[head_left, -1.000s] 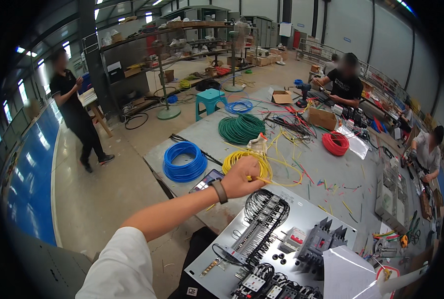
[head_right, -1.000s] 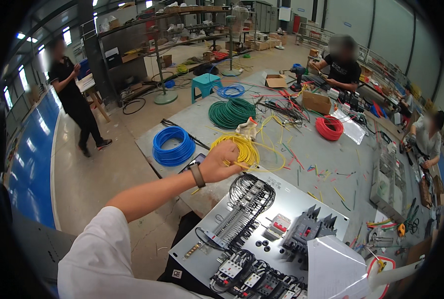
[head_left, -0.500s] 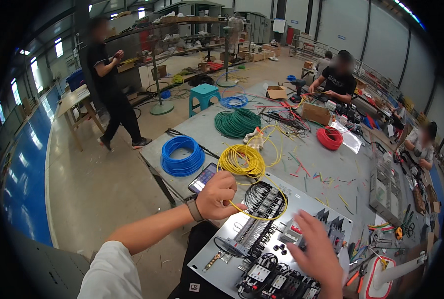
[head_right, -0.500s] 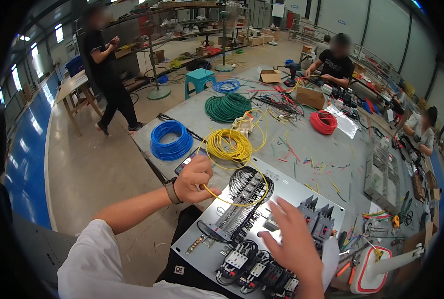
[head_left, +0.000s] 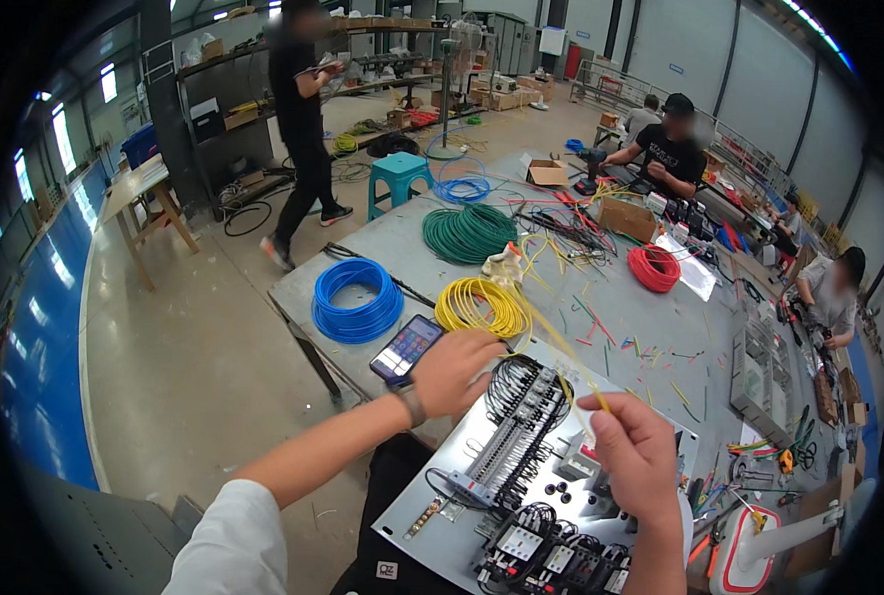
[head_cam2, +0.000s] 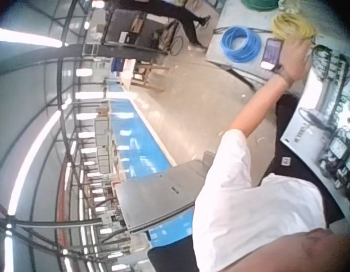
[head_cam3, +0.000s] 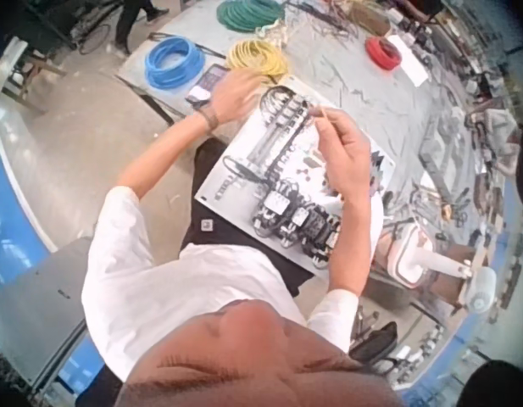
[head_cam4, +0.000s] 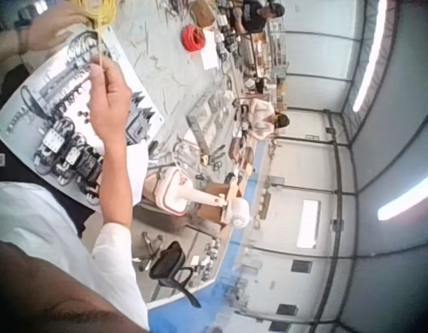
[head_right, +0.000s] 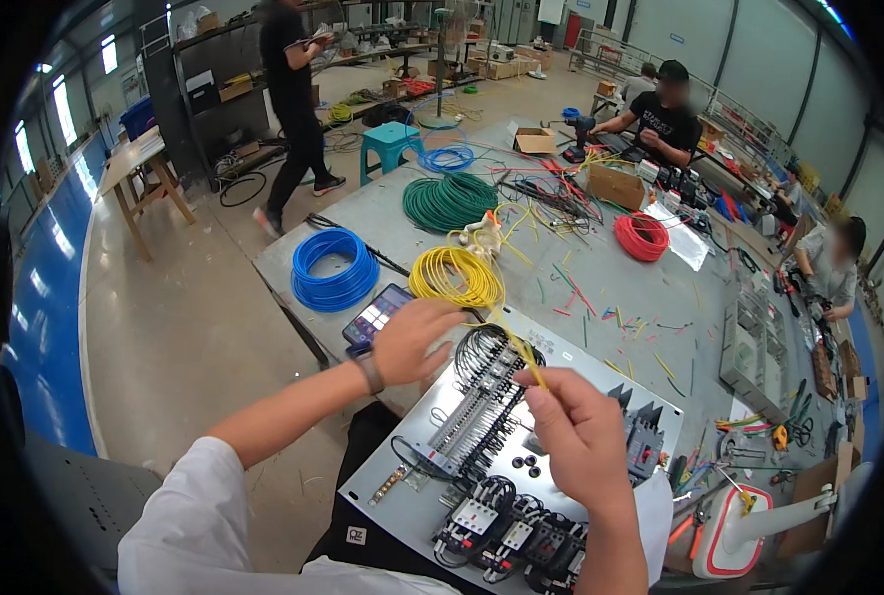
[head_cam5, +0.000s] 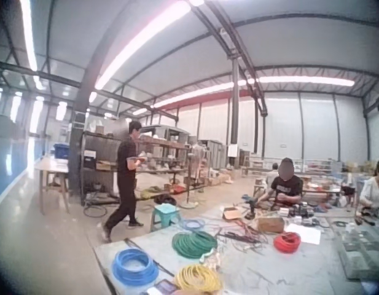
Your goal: The person consults a laminated wiring diagram and then strips and routes a yellow wire into an electrical control panel. The person uses wire strippers to remove insulation and connects the wire to terminal blocks on the panel.
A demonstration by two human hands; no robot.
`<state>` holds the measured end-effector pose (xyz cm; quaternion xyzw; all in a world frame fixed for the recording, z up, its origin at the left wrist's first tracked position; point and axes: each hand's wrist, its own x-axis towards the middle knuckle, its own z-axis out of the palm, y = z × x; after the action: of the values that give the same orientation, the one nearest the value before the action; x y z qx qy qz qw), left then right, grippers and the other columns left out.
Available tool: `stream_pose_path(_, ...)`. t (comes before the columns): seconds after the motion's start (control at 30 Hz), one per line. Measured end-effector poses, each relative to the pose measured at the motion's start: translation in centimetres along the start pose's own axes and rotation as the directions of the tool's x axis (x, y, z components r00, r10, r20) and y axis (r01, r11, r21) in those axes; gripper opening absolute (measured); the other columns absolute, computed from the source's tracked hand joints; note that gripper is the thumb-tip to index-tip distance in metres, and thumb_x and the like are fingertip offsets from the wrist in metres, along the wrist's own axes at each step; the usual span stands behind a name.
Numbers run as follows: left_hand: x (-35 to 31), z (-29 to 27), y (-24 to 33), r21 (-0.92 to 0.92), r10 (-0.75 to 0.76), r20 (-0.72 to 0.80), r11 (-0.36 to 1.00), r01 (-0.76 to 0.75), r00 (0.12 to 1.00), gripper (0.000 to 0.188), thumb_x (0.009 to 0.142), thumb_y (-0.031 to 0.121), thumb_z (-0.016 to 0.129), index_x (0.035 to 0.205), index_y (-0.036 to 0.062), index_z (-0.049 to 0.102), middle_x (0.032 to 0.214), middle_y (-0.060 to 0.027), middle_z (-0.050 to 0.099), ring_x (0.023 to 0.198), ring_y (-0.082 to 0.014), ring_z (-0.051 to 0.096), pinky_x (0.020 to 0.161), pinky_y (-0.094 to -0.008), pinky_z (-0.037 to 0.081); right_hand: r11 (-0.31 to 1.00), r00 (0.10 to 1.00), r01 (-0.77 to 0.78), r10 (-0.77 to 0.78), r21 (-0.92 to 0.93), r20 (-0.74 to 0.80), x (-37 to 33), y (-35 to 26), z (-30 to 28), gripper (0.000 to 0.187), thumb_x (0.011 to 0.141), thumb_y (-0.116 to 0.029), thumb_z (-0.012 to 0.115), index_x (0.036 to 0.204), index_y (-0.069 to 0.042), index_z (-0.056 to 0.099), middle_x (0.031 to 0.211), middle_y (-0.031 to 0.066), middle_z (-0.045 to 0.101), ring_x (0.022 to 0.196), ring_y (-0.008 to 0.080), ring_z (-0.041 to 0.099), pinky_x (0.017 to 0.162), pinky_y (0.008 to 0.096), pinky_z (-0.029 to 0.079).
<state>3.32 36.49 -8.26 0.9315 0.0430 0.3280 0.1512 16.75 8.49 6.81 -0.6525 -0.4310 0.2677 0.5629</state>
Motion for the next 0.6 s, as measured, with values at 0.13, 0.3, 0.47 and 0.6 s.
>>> stream_pose_path(0.13,5.1,3.0,-3.3,0.401,0.167,0.136,0.892,-0.209,0.976,0.071,0.090,0.026,0.072,0.155,0.0034,0.054,0.157,-0.0212,0.055,0.157,-0.0393,0.040,0.131,-0.0529,0.029,0.928,0.999,-0.043,0.048,0.370,-0.004,0.8,-2.7,-0.3,0.029,0.113,-0.016,0.058,0.132,0.003,0.067,0.066,-0.0052,0.049,0.052,0.0025,0.039,0.048,0.0227,0.030)
stream_pose_path(0.3,7.0,5.2,-7.2,0.499,-0.006,0.348,0.848,-0.180,0.938,0.082,0.087,0.038,0.073,0.158,0.0014,0.052,0.160,-0.0243,0.053,0.162,-0.0385,0.032,0.136,-0.0554,0.017,0.783,0.995,-0.035,0.087,0.621,-0.054,1.7,-4.9,-1.4,0.033,0.114,-0.020,0.053,0.138,0.001,0.061,0.065,-0.0047,0.048,0.046,0.0028,0.038,0.040,0.0216,0.029)
stream_pose_path(0.47,5.5,5.0,-8.6,0.565,-0.008,0.335,0.801,-0.195,0.942,0.039,0.090,0.037,0.073,0.110,0.0045,0.078,0.116,-0.0190,0.072,0.124,-0.0366,0.065,0.131,-0.0556,0.027,0.518,0.990,0.063,0.078,0.853,-0.120,4.3,-2.4,-5.1,0.035,0.118,-0.012,0.042,0.148,0.002,0.054,0.081,-0.0044,0.050,0.051,0.0009,0.040,0.039,0.0196,0.029)
stream_pose_path(0.6,3.1,3.4,-11.6,0.385,-0.209,0.305,0.919,0.080,0.929,0.024,0.096,0.029,0.072,0.103,0.0056,0.072,0.106,-0.0188,0.068,0.115,-0.0391,0.063,0.118,-0.0554,0.042,0.244,0.977,0.178,0.068,0.953,-0.200,6.4,-1.0,-10.0,0.035,0.116,-0.008,0.042,0.146,0.006,0.053,0.086,0.0000,0.054,0.055,0.0029,0.042,0.041,0.0211,0.032)
